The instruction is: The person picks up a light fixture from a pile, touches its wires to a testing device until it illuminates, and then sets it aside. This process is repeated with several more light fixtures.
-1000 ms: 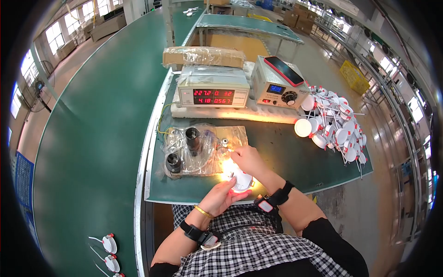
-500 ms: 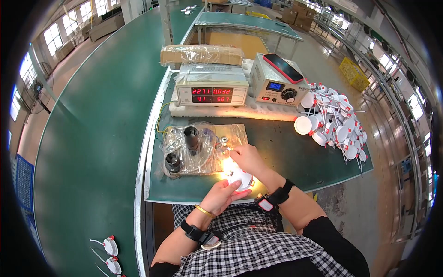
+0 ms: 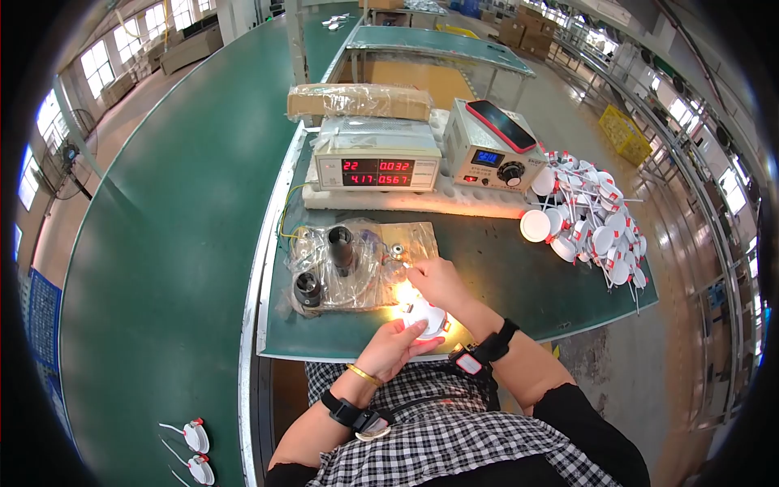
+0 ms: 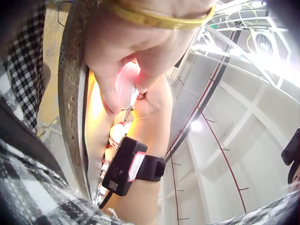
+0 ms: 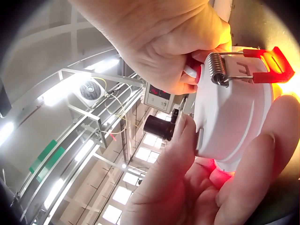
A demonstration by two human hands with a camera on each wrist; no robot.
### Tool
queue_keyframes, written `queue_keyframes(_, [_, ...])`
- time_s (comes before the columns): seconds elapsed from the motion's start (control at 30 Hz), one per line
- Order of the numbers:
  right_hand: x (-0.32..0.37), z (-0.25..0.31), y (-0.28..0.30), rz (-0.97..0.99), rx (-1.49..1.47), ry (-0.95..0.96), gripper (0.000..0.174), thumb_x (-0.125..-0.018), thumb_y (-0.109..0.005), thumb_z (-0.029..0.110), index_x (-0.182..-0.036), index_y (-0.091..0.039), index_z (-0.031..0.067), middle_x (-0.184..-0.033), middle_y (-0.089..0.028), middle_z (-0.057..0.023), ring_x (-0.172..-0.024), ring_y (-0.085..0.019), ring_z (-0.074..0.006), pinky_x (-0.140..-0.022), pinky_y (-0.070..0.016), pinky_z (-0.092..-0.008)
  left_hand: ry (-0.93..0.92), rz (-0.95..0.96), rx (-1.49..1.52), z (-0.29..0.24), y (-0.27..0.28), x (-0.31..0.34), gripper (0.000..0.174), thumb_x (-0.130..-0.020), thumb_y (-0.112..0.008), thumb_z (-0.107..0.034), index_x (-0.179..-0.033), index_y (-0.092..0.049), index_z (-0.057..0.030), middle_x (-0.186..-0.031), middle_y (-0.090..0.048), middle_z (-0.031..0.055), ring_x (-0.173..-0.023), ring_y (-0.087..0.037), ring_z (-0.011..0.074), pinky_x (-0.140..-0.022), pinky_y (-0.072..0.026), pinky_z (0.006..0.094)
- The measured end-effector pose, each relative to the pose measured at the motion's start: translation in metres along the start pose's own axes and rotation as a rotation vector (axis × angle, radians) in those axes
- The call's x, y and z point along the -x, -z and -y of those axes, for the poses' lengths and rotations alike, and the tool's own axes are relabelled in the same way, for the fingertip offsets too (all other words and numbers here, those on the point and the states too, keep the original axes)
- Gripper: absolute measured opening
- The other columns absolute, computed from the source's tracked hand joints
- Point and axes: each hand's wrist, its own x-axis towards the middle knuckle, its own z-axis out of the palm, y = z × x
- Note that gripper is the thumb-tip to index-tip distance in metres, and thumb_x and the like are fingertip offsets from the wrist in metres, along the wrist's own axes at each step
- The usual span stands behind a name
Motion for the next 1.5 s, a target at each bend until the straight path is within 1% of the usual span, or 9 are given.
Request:
queue_keyframes(0.37, [0.000, -0.002, -0.001, -0.001, 0.022, -0.015, 0.032, -0.082, -0.055, 0.027, -0.071, -0.062, -0.0025, -0.065, -0.059, -0.0234, -0.062, -0.060, -0.0389, -0.061, -0.0480, -0.0447, 0.019, -0.014, -0.021, -0.002, -0.003, 0.000, 0.034, -0.097, -0.048, -0.014, -0.120, -0.046, 0.0122, -0.118, -0.056, 0.0174, -0.106, -0.061, 0.0269, -0.094, -0.0505, 0.0303])
queue_keyframes(0.43, [-0.002, -0.009, -0.005, -0.042, 0.027, 0.035, 0.030, -0.081, -0.055, 0.024, -0.070, -0.062, -0.0036, -0.056, -0.056, -0.0187, -0.049, -0.056, -0.0258, -0.052, -0.0444, -0.0377, 0.015, -0.011, -0.019, -0.002, -0.002, 0.000, 0.034, -0.097, -0.048, -0.014, -0.120, -0.046, 0.0122, -0.118, -0.056, 0.0173, -0.106, -0.061, 0.0269, -0.093, -0.0508, 0.0301])
queue_keyframes(0.77, [0.000, -0.003, -0.003, -0.051, -0.003, 0.044, 0.030, -0.081, -0.054, 0.024, -0.069, -0.061, -0.0034, -0.054, -0.055, -0.0179, -0.048, -0.055, -0.0245, -0.051, -0.0440, -0.0374, 0.025, 0.004, 0.008, 0.000, 0.001, 0.000, 0.034, -0.097, -0.048, -0.014, -0.120, -0.046, 0.0115, -0.118, -0.056, 0.0173, -0.107, -0.060, 0.0270, -0.092, -0.0514, 0.0294])
queue_keyframes(0.97, [0.001, -0.007, -0.004, -0.090, 0.020, 0.109, 0.030, -0.081, -0.054, 0.023, -0.068, -0.060, -0.0035, -0.052, -0.053, -0.0166, -0.045, -0.055, -0.0229, -0.048, -0.0435, -0.0369, 0.029, 0.079, 0.060, -0.005, -0.001, 0.000, 0.046, -0.102, -0.034, -0.028, -0.127, -0.040, 0.0102, -0.126, -0.052, 0.0195, -0.113, -0.056, 0.0325, -0.099, -0.0476, 0.0363])
queue_keyframes(1.03, [0.002, -0.001, -0.001, -0.017, 0.034, 0.020, 0.029, -0.080, -0.052, 0.023, -0.073, -0.064, -0.0024, -0.068, -0.060, -0.0246, -0.065, -0.060, -0.0407, -0.065, -0.0487, -0.0464, 0.022, 0.076, 0.116, -0.005, -0.001, -0.001, 0.052, -0.103, -0.026, -0.034, -0.131, -0.035, 0.0084, -0.130, -0.048, 0.0210, -0.116, -0.053, 0.0349, -0.101, -0.0461, 0.0394])
queue_keyframes(1.3, [0.003, 0.002, -0.002, -0.048, 0.039, 0.033, 0.030, -0.080, -0.053, 0.024, -0.072, -0.065, -0.0019, -0.069, -0.060, -0.0248, -0.067, -0.060, -0.0412, -0.066, -0.0488, -0.0472, 0.016, 0.078, 0.105, -0.006, -0.005, 0.002, 0.054, -0.102, -0.025, -0.037, -0.133, -0.034, 0.0067, -0.131, -0.047, 0.0209, -0.117, -0.052, 0.0353, -0.101, -0.0455, 0.0400])
queue_keyframes(1.4, [0.004, -0.002, -0.002, -0.068, 0.035, 0.032, 0.030, -0.080, -0.053, 0.025, -0.071, -0.065, -0.0016, -0.069, -0.060, -0.0244, -0.067, -0.061, -0.0414, -0.066, -0.0489, -0.0477, 0.014, 0.071, 0.099, -0.005, -0.005, 0.002, 0.053, -0.102, -0.028, -0.036, -0.130, -0.035, 0.0084, -0.130, -0.048, 0.0210, -0.116, -0.053, 0.0343, -0.101, -0.0458, 0.0390])
queue_keyframes(1.47, [0.003, -0.002, -0.002, -0.071, 0.024, 0.036, 0.030, -0.080, -0.053, 0.025, -0.071, -0.065, -0.0015, -0.070, -0.060, -0.0243, -0.068, -0.061, -0.0415, -0.066, -0.0489, -0.0479, 0.020, 0.074, 0.015, -0.002, 0.001, 0.000, 0.043, -0.100, -0.042, -0.025, -0.126, -0.040, 0.0101, -0.124, -0.054, 0.0168, -0.112, -0.056, 0.0282, -0.100, -0.0466, 0.0345])
queue_keyframes(1.5, [0.004, 0.001, -0.001, -0.059, 0.025, 0.025, 0.029, -0.080, -0.054, 0.025, -0.071, -0.065, -0.0012, -0.070, -0.061, -0.0242, -0.068, -0.061, -0.0416, -0.067, -0.0490, -0.0480, 0.022, 0.074, 0.012, 0.000, 0.002, 0.000, 0.043, -0.100, -0.042, -0.025, -0.126, -0.040, 0.0101, -0.124, -0.054, 0.0168, -0.112, -0.056, 0.0282, -0.100, -0.0466, 0.0345])
